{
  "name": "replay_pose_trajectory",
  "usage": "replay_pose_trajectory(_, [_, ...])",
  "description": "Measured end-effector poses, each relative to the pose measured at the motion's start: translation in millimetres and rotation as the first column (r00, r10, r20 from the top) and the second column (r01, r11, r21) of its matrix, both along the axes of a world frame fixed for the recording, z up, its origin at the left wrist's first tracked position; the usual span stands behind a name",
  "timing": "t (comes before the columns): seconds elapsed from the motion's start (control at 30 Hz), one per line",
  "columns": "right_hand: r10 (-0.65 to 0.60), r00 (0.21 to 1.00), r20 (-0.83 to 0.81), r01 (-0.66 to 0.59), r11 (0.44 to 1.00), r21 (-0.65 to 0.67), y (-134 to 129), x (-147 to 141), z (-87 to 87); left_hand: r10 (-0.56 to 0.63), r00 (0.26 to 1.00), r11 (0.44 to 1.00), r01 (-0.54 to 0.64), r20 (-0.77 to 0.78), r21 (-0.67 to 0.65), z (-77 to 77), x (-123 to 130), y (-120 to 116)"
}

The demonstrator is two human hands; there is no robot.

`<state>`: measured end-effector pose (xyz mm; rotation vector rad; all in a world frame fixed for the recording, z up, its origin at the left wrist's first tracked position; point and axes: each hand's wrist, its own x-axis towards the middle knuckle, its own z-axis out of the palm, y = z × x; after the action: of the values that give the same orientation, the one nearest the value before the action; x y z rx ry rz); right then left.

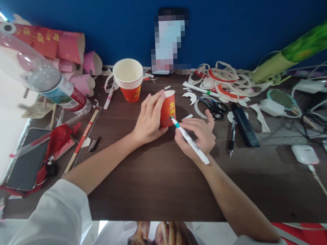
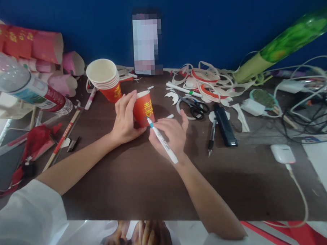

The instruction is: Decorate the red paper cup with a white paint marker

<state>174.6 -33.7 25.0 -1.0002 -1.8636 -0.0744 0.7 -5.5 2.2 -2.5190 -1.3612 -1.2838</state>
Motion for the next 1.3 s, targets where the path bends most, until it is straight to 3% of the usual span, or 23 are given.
replay_pose_trajectory(0.6, [0.065,0.994,-0.083,-0.059,0.996,0.068,-2.0,2.2,4.2,0.022,0.996,1.000,-0.023,0.087,0.010,0.2,1.1,-0.6])
replay_pose_trajectory(0.93, [0.094,0.996,0.005,-0.094,0.995,-0.019,-2.8,0.0,1.2,0.017,1.000,0.998,-0.017,0.010,0.067,0.0,2.0,2.0])
replay_pose_trajectory(1.3, [0.083,0.996,0.037,-0.083,0.996,-0.015,-1.5,-0.6,1.5,-0.031,1.000,0.998,0.030,0.005,0.051,0.8,0.5,1.0])
